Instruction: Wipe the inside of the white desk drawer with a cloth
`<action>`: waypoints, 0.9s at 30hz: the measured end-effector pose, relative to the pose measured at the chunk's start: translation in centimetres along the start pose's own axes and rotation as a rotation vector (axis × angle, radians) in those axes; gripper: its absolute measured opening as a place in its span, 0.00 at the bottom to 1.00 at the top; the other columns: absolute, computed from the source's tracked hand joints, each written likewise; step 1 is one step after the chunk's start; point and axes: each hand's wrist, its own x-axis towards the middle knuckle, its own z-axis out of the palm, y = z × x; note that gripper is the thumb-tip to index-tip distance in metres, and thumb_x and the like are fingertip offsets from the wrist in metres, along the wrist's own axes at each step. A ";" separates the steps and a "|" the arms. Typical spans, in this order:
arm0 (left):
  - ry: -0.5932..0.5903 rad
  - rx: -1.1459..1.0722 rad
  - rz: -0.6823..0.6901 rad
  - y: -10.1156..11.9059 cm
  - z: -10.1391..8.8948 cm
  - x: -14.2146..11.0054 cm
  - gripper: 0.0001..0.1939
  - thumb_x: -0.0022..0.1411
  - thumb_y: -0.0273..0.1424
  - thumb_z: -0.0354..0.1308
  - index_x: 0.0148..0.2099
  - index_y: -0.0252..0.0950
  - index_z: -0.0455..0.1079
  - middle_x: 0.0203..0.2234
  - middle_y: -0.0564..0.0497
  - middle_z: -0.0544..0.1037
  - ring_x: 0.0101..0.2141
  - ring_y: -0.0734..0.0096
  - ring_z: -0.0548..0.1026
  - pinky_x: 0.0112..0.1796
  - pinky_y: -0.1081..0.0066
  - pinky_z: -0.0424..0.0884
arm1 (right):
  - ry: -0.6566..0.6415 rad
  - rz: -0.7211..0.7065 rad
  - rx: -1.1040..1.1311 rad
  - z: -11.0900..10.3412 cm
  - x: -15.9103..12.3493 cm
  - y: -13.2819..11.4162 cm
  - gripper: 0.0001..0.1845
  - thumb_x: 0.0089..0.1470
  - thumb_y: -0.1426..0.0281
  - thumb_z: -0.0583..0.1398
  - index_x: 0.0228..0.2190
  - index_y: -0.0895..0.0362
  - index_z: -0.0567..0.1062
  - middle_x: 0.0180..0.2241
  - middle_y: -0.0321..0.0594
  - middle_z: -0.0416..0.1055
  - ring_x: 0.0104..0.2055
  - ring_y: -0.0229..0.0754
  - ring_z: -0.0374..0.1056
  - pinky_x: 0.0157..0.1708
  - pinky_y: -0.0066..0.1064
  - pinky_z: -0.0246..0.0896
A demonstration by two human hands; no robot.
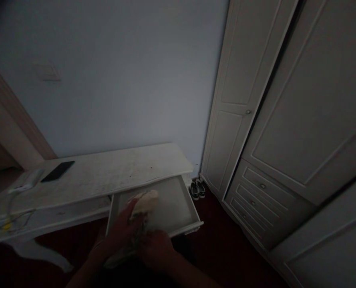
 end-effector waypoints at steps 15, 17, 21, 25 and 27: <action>-0.561 0.439 0.321 3.3 12.8 6.0 0.37 0.60 0.42 0.61 0.69 0.44 0.60 0.69 0.44 0.64 0.66 0.50 0.64 0.65 0.51 0.61 | 0.611 0.927 0.534 -4.2 -12.2 13.3 0.25 0.62 0.48 0.56 0.46 0.55 0.77 0.45 0.48 0.79 0.48 0.53 0.75 0.49 0.46 0.70; -0.565 0.443 0.366 4.5 14.5 6.8 0.35 0.60 0.40 0.61 0.68 0.45 0.62 0.68 0.44 0.66 0.65 0.52 0.66 0.63 0.54 0.63 | 0.553 0.905 0.686 -3.9 -12.0 13.4 0.25 0.65 0.48 0.54 0.43 0.54 0.77 0.41 0.44 0.79 0.43 0.50 0.76 0.44 0.40 0.71; -0.556 0.470 0.402 5.3 15.9 8.9 0.32 0.56 0.35 0.64 0.63 0.43 0.67 0.64 0.42 0.69 0.64 0.47 0.66 0.61 0.50 0.65 | 0.576 0.893 0.625 -2.6 -11.4 12.0 0.23 0.68 0.50 0.50 0.44 0.53 0.75 0.43 0.43 0.78 0.44 0.47 0.75 0.45 0.37 0.69; -0.479 0.468 0.346 4.5 15.1 11.6 0.33 0.52 0.30 0.67 0.61 0.45 0.69 0.63 0.42 0.71 0.63 0.45 0.67 0.60 0.48 0.65 | 0.609 0.924 0.593 -1.8 -11.1 11.4 0.23 0.69 0.50 0.48 0.42 0.52 0.74 0.41 0.43 0.77 0.42 0.46 0.75 0.42 0.35 0.70; -0.392 0.447 0.297 3.9 14.2 13.2 0.32 0.54 0.28 0.65 0.62 0.45 0.69 0.63 0.43 0.71 0.63 0.47 0.68 0.60 0.50 0.64 | 0.611 0.920 0.591 -1.7 -11.1 11.4 0.22 0.70 0.51 0.47 0.42 0.52 0.73 0.41 0.43 0.77 0.41 0.46 0.75 0.40 0.35 0.70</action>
